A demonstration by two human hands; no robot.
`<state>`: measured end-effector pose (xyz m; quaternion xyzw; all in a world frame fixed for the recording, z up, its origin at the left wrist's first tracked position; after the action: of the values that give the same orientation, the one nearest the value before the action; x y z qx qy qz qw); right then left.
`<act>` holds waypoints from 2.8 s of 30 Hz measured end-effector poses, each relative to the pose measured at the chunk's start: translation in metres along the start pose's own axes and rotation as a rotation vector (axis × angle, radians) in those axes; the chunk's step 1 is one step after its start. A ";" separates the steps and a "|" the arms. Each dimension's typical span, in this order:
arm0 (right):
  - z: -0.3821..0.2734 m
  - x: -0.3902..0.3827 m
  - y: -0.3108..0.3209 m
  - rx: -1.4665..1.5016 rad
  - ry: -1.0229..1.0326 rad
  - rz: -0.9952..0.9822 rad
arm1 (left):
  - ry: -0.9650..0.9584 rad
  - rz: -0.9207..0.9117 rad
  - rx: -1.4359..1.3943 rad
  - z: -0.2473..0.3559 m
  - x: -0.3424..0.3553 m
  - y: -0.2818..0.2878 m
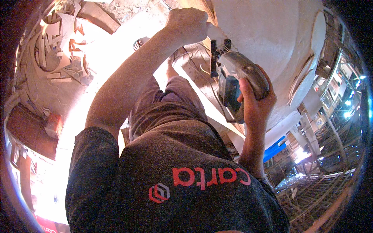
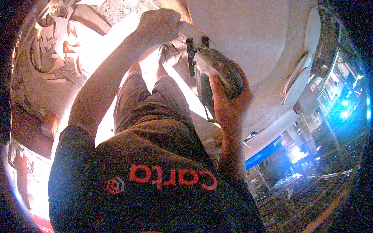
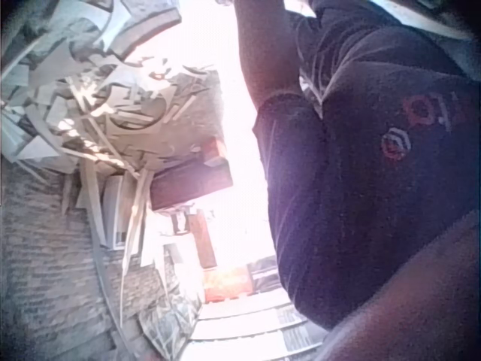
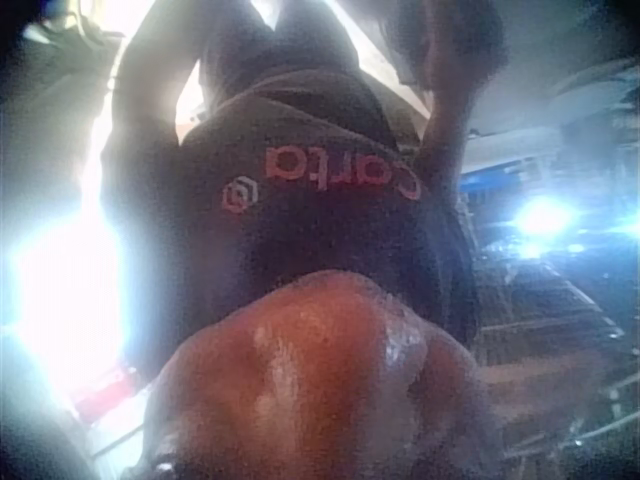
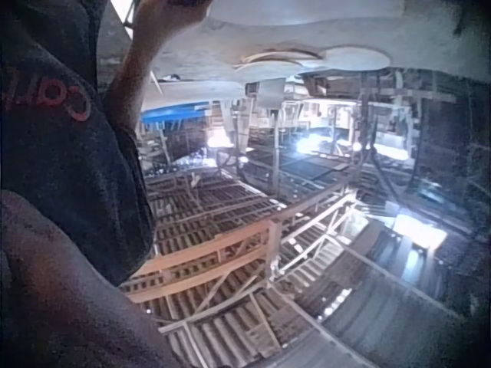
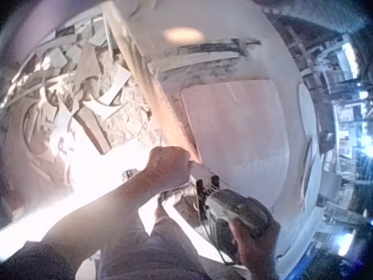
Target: The person uses a jigsaw to cut a curved shape out of a large sheet of plywood. They guide the tool along a marked line, periodically adjusting the wood and removing cut pieces.
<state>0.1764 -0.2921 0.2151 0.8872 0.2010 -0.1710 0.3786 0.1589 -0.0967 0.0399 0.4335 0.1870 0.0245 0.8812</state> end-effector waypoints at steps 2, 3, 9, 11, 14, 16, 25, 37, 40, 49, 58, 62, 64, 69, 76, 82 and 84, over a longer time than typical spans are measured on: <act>0.007 0.003 0.002 -0.021 0.067 -0.008 | 0.008 -0.031 0.010 -0.001 0.002 -0.003; 0.006 0.004 0.002 -0.022 0.082 -0.014 | 0.024 -0.078 0.018 0.000 0.004 -0.003; 0.008 0.006 -0.001 -0.075 0.130 -0.059 | 0.110 -0.102 0.037 -0.001 0.013 0.002; 0.006 0.006 -0.001 -0.092 0.119 -0.069 | 0.214 -0.133 -0.092 0.003 0.023 0.004; 0.006 0.010 -0.002 -0.088 0.115 -0.117 | 0.302 -0.148 -0.150 -0.007 0.048 -0.019; 0.007 0.014 -0.007 -0.103 0.139 -0.152 | 0.343 -0.091 -0.196 -0.016 0.048 -0.027; 0.013 0.010 0.004 -0.114 0.132 -0.179 | 0.443 -0.218 -0.161 -0.010 0.029 -0.024; 0.060 -0.028 0.034 -0.133 0.171 -0.200 | 0.394 -0.218 -0.397 0.022 -0.033 -0.073; 0.055 -0.029 0.031 -0.149 0.213 -0.193 | 0.248 -0.171 -0.560 0.010 -0.027 -0.081; 0.055 -0.028 0.029 -0.162 0.218 -0.162 | 0.284 -0.255 -0.171 0.025 -0.029 -0.084; 0.063 -0.031 0.031 -0.059 0.088 -0.165 | 0.294 -0.189 -0.263 0.036 -0.047 -0.062; 0.066 -0.028 0.032 -0.094 0.162 -0.163 | 0.262 -0.092 -0.251 0.037 -0.050 -0.059; 0.067 -0.028 0.033 -0.096 0.172 -0.159 | 0.267 -0.117 -0.240 0.037 -0.048 -0.060; 0.065 -0.027 0.034 -0.110 0.182 -0.161 | 0.279 -0.143 -0.257 0.038 -0.049 -0.059; 0.069 -0.032 0.036 -0.069 0.190 -0.149 | 0.311 -0.186 -0.229 0.038 -0.048 -0.055; 0.062 -0.029 0.038 -0.046 0.128 -0.133 | 0.330 -0.221 -0.234 0.039 -0.048 -0.053; 0.060 -0.025 0.038 -0.079 0.159 -0.139 | 0.336 -0.214 -0.241 0.040 -0.049 -0.050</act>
<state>0.1642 -0.3664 0.2102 0.8662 0.2980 -0.1177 0.3833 0.1214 -0.1684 0.0383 0.2926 0.3718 0.0248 0.8807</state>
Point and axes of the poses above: each hand's wrist, its own x-axis towards the middle knuckle, its own y-axis out of the back of the hand, z = x × y, the point moved 7 cm from there along x, towards the middle knuckle, and after that the axes turned 4 degrees about x, right-handed, at the moved point
